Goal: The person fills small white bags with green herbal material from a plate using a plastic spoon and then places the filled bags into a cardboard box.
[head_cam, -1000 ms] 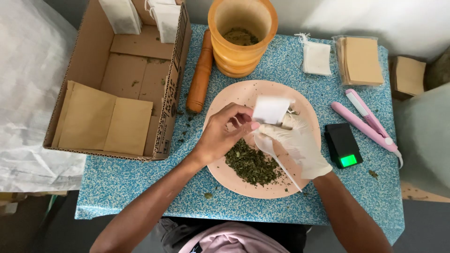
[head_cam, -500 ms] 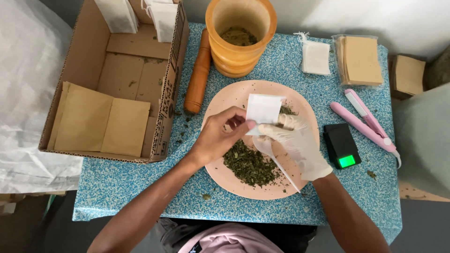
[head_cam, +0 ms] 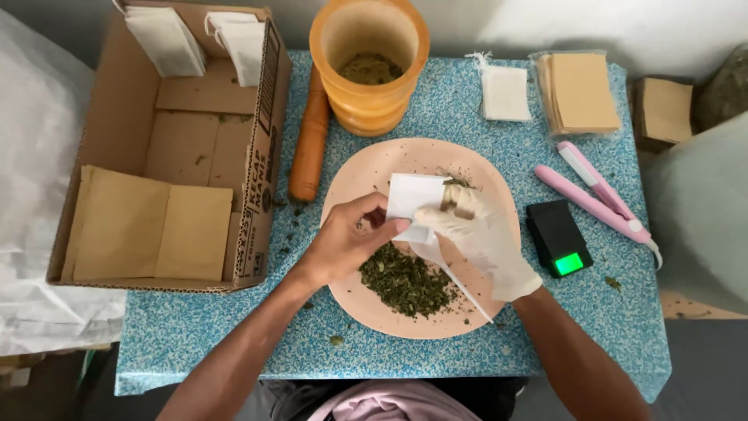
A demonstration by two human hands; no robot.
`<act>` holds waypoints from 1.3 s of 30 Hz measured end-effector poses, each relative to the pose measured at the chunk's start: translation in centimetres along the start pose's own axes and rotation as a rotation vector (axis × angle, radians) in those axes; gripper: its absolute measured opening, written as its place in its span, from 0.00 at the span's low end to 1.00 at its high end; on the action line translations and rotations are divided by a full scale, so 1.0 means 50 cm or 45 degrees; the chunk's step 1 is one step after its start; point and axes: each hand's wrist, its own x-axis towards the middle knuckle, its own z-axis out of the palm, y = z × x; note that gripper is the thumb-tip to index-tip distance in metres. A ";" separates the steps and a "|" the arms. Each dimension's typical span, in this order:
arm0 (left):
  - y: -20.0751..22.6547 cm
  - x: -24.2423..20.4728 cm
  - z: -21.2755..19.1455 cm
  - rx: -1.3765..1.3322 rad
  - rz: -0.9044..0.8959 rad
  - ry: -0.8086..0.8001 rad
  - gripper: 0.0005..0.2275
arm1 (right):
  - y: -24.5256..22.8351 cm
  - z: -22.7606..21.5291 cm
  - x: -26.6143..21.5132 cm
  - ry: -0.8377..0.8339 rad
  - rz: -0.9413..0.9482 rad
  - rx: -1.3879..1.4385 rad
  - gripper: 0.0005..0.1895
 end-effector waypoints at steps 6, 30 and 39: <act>-0.004 -0.002 0.001 0.028 0.085 0.011 0.09 | -0.054 0.027 -0.041 0.048 -0.061 0.001 0.11; 0.032 -0.013 0.004 -0.005 0.066 -0.001 0.10 | 0.016 0.010 -0.022 0.155 -0.138 0.084 0.15; 0.044 -0.017 0.010 0.022 0.019 0.041 0.08 | 0.039 -0.005 -0.002 0.189 -0.161 0.064 0.12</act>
